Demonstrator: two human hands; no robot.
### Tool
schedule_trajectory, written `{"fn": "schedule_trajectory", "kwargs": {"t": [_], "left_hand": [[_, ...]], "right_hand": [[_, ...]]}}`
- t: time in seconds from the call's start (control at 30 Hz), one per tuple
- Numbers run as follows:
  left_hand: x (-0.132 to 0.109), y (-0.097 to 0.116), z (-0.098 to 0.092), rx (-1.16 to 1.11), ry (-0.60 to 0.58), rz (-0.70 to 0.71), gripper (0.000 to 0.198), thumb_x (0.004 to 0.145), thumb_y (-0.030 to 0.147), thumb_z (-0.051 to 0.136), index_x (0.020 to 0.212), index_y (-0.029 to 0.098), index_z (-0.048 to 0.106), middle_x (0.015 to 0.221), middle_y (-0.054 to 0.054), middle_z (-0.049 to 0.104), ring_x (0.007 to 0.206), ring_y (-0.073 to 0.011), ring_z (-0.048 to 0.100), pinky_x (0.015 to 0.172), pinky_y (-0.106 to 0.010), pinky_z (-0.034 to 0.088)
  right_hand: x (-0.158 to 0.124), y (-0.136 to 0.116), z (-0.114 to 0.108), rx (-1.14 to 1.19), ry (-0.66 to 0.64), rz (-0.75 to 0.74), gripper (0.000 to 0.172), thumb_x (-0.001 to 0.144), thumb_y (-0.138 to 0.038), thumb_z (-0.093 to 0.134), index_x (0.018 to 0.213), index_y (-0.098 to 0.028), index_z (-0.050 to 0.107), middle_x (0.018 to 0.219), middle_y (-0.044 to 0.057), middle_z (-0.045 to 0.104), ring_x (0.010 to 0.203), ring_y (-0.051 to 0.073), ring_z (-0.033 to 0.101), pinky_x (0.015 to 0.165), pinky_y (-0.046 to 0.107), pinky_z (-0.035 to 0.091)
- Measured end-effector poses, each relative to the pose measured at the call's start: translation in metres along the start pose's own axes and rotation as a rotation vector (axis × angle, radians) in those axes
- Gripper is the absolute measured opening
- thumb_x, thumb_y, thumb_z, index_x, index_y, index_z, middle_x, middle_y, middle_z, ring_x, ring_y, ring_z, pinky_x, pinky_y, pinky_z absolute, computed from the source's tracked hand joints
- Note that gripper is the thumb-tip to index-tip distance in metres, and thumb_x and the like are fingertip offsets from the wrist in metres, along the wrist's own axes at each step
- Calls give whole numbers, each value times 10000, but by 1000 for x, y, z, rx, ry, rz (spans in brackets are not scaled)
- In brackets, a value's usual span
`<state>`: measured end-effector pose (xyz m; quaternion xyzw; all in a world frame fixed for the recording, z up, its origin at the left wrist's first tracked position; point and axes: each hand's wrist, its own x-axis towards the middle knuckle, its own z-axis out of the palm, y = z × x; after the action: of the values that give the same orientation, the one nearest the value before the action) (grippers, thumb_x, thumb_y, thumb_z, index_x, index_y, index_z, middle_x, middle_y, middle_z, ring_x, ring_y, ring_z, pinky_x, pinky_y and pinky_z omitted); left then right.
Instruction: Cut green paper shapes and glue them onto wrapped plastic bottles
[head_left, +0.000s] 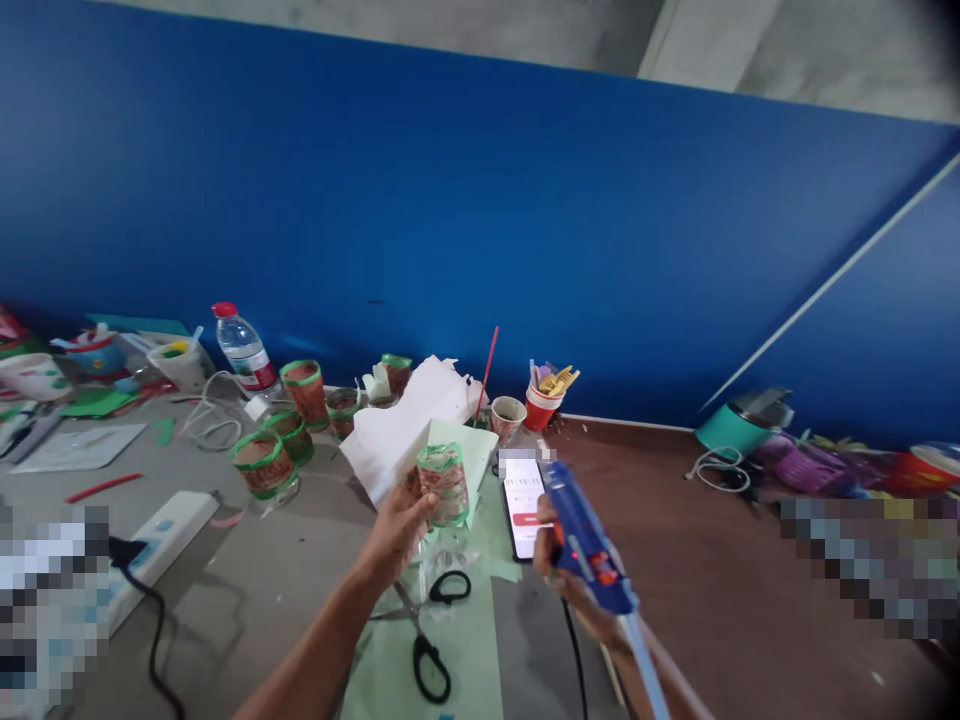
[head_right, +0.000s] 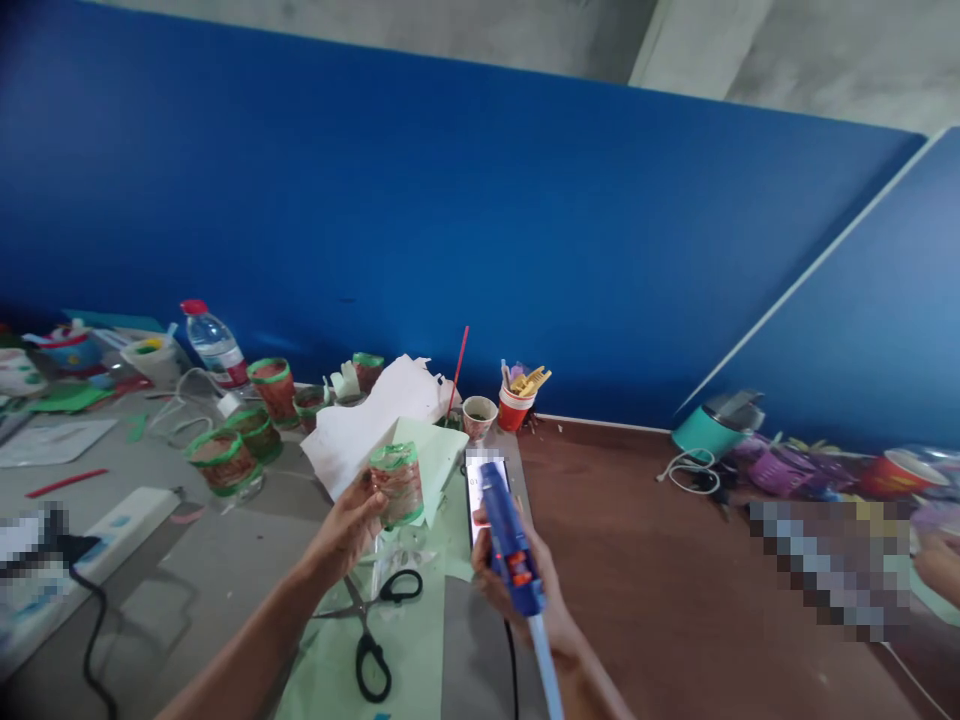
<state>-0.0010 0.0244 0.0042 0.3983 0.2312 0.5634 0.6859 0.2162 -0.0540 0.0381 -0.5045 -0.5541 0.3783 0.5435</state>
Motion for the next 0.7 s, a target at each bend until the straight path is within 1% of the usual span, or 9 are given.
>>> {"fn": "schedule_trajectory", "kwargs": {"t": [0.03, 0.07, 0.1, 0.17, 0.27, 0.33, 0.47, 0.6, 0.7], "left_hand": [[1, -2, -3, 3, -3, 10, 514, 700, 380, 770, 1152, 188, 619, 1212, -130, 633, 1153, -341, 556, 990, -468, 419], [2, -3, -5, 4, 1, 21, 514, 701, 377, 770, 1155, 189, 619, 1208, -131, 637, 1146, -342, 562, 984, -466, 423], [3, -4, -7, 4, 10, 34, 522, 703, 369, 770, 1168, 192, 614, 1220, -132, 634, 1156, -342, 557, 987, -464, 421], [4, -5, -10, 12, 44, 62, 539, 701, 350, 774, 1189, 196, 603, 1253, -131, 617, 1191, -346, 533, 1004, -462, 408], [6, -3, -11, 50, 76, 111, 546, 685, 347, 784, 1179, 194, 606, 1277, -131, 602, 1216, -359, 511, 1007, -468, 405], [6, -2, -10, 81, 84, 138, 534, 681, 352, 784, 1161, 192, 613, 1268, -133, 607, 1216, -365, 509, 998, -467, 410], [6, -2, -12, 175, 89, 168, 571, 683, 377, 774, 1187, 178, 594, 1255, -144, 608, 1235, -368, 485, 997, -452, 409], [7, -4, -18, 333, 103, 177, 590, 684, 381, 759, 1194, 146, 580, 1208, -155, 626, 1193, -368, 513, 977, -456, 419], [8, -4, -19, 440, 129, 175, 584, 671, 369, 754, 1177, 132, 586, 1167, -148, 644, 1152, -358, 538, 970, -457, 420]], "right_hand": [[1, 1, 10, 24, -73, -14, 568, 639, -695, 640, 1044, -297, 605, 898, 84, 622, 545, 178, 543, 505, 337, 471], [3, 2, 18, 65, -189, -17, 488, 685, -616, 661, 1050, -296, 607, 931, 87, 616, 575, 182, 556, 511, 328, 476], [4, 4, 25, 92, -239, -44, 437, 708, -557, 673, 1049, -291, 610, 925, 85, 610, 576, 181, 551, 498, 316, 470], [5, 8, 34, 94, -305, -117, 403, 717, -448, 706, 1071, -285, 604, 935, 84, 595, 592, 182, 546, 500, 310, 471], [5, 15, 42, 65, -292, -182, 341, 768, -420, 654, 1069, -268, 598, 935, 85, 586, 622, 189, 549, 560, 335, 493], [5, 19, 47, 48, -246, -203, 294, 786, -470, 610, 974, -245, 622, 873, 77, 583, 606, 189, 544, 543, 330, 488], [2, 25, 55, -18, -202, -172, 287, 772, -504, 623, 825, -222, 636, 750, 55, 587, 589, 187, 549, 532, 306, 488], [-2, 31, 57, -16, -118, -207, 310, 793, -514, 598, 808, -207, 634, 710, 52, 599, 588, 182, 565, 552, 294, 505], [-3, 36, 55, -61, -113, -247, 263, 795, -452, 617, 803, -190, 632, 706, 50, 615, 593, 177, 577, 560, 277, 499]]}}
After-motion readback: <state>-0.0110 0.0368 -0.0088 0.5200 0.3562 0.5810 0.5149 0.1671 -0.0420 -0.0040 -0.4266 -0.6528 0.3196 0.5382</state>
